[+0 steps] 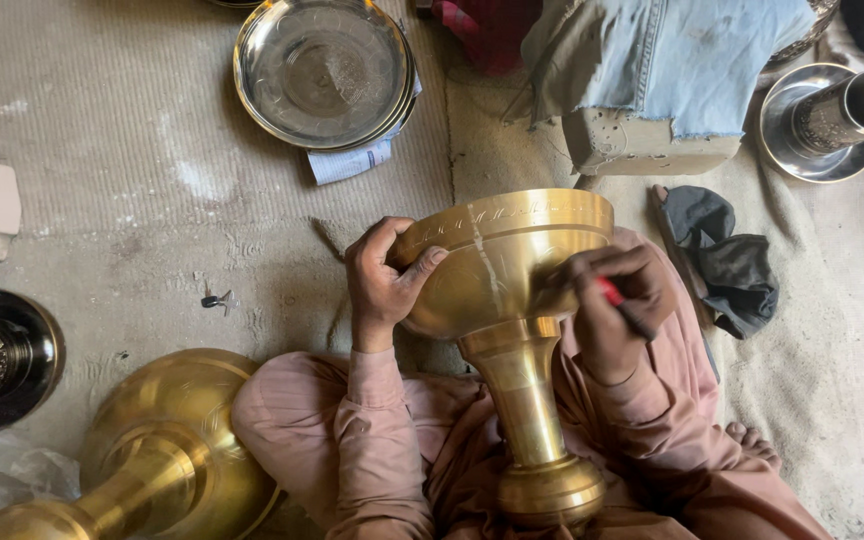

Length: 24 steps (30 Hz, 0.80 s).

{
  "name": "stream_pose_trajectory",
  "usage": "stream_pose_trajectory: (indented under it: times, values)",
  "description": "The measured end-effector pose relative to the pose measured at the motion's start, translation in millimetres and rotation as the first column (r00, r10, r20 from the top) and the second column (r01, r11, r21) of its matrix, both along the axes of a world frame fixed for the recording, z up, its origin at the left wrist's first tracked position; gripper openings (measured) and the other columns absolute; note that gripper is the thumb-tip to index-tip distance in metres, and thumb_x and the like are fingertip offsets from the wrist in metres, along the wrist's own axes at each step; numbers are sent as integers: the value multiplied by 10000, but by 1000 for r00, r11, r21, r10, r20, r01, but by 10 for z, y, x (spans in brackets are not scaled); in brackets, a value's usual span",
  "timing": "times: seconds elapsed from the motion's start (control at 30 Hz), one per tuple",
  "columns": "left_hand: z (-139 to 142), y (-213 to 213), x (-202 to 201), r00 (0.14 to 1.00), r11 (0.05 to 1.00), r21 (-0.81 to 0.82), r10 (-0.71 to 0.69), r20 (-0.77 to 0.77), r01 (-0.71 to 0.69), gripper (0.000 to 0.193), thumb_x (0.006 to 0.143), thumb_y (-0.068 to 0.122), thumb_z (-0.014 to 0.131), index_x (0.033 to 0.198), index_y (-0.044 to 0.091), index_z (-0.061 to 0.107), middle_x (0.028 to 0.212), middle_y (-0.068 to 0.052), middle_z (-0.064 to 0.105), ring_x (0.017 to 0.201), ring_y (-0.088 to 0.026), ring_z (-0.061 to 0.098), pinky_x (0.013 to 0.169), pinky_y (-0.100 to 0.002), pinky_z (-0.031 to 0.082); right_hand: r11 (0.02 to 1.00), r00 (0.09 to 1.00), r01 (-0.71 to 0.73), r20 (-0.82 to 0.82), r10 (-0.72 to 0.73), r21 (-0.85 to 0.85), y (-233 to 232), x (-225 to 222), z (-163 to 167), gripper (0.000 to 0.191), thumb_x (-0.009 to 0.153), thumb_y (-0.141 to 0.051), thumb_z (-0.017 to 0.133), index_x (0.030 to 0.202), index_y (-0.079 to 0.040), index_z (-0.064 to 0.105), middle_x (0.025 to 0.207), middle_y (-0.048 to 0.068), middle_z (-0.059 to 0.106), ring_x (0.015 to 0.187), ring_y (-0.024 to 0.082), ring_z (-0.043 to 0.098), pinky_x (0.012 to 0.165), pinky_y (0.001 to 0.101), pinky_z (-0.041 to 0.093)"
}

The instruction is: The person sits on the floor and uses a small hand tool to engrave decorative patterns onto the surface of a brass lamp base. They hold the lamp steady with one hand while carefully carving lines and shapes into the metal with the other.

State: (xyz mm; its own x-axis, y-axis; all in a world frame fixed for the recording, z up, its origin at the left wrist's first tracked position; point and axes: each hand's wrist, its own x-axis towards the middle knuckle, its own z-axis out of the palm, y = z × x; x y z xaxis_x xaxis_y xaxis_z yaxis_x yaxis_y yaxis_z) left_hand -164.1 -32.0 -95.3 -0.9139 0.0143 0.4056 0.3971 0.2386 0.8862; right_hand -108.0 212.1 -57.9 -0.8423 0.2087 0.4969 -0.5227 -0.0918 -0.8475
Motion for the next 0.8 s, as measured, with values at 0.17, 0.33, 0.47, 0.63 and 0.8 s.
stream_pose_trajectory:
  times: [0.17,0.33,0.47,0.63,0.8]
  values:
    - [-32,-5,-18,1000,1000,-27,11,6,-10,489,895,522,790,961,49,685,808,-31,693,722,-139,662,664,-286,533,971,998,-25,58,11,238,-220,147,0,101,983,78,656,941,40,572,910,168,732,781,161,744,651,263,617]
    - [-33,-21,-18,1000,1000,-22,3,-21,-4,490,916,535,772,976,56,688,833,-24,700,743,-131,672,670,-282,542,973,992,38,112,-65,227,-308,125,-35,115,999,73,677,953,36,578,933,146,731,830,145,730,726,271,614]
    - [-7,-32,-5,1000,999,-31,9,-22,-10,491,913,535,772,967,54,686,821,-28,691,728,-140,659,665,-288,534,973,989,61,118,-88,222,-359,136,-11,96,997,64,681,955,43,596,918,144,730,815,146,727,722,272,613]
    - [32,-44,-5,999,998,-51,24,-37,-26,471,902,516,781,960,57,689,816,-33,696,724,-149,665,666,-292,532,972,989,72,111,-99,226,-408,136,34,66,1004,60,670,955,61,625,906,141,729,797,145,728,721,277,611]
    - [63,-48,20,1000,1000,-23,11,-13,-12,448,911,476,796,968,46,684,829,-53,698,724,-158,669,669,-300,543,962,987,62,126,-98,265,-361,150,45,114,993,58,684,914,57,602,912,157,729,788,145,710,708,256,578]
